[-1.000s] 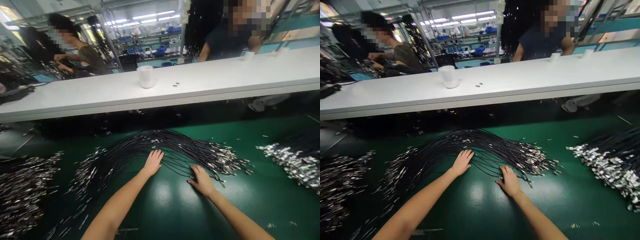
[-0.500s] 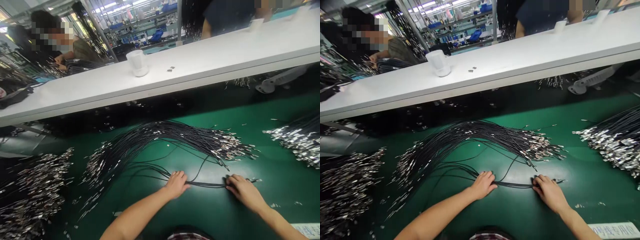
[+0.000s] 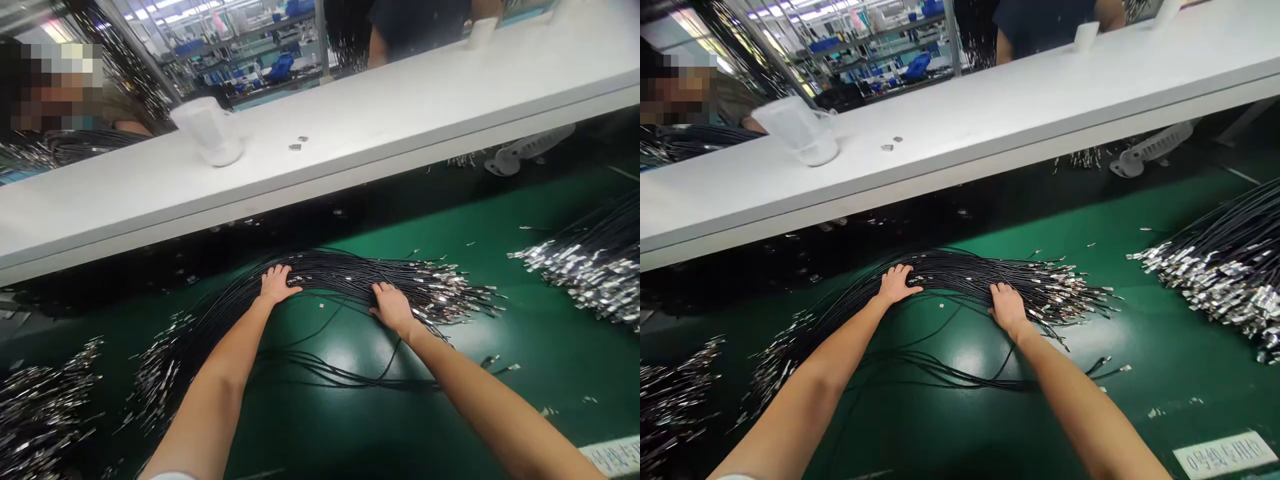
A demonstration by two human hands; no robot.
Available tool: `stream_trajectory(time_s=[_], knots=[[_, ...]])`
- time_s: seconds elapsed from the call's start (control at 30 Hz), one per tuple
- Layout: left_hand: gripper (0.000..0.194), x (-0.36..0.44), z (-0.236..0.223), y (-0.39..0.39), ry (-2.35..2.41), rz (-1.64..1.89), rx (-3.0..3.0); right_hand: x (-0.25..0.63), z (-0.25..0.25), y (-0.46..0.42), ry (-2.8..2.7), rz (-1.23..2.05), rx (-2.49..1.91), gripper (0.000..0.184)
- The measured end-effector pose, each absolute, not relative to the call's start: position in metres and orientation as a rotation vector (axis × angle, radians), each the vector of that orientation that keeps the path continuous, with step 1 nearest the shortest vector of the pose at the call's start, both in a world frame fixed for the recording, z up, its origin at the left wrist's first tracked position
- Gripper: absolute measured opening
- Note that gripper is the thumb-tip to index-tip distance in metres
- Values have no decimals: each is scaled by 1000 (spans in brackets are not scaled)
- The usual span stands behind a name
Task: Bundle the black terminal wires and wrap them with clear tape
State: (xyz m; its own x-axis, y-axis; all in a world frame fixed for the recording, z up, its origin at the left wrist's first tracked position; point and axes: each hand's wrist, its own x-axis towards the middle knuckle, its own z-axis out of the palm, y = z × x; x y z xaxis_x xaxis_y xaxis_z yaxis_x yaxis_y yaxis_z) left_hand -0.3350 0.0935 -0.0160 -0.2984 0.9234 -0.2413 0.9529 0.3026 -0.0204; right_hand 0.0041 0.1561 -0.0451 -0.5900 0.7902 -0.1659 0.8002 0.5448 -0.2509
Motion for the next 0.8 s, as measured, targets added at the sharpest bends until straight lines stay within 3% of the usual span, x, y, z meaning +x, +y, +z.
stream_trajectory(time_s=[0.17,0.33,0.53,0.67,0.8], knots=[[40,-284,-42,-1,2256,-106,1916,70,-65,130,2860,-538,1001,27],[30,-226,-52,-93,2121,49,2019,149,-68,95,2900,-594,776,31],[30,-185,-32,-78,2299,159,2088,168,-57,42,2861,-552,1771,34],[29,-131,-38,-57,1643,37,2392,190,-62,-31,2694,-1040,2232,29],[17,-76,-65,-80,1484,-71,2338,206,-75,-101,2364,-1655,2348,24]])
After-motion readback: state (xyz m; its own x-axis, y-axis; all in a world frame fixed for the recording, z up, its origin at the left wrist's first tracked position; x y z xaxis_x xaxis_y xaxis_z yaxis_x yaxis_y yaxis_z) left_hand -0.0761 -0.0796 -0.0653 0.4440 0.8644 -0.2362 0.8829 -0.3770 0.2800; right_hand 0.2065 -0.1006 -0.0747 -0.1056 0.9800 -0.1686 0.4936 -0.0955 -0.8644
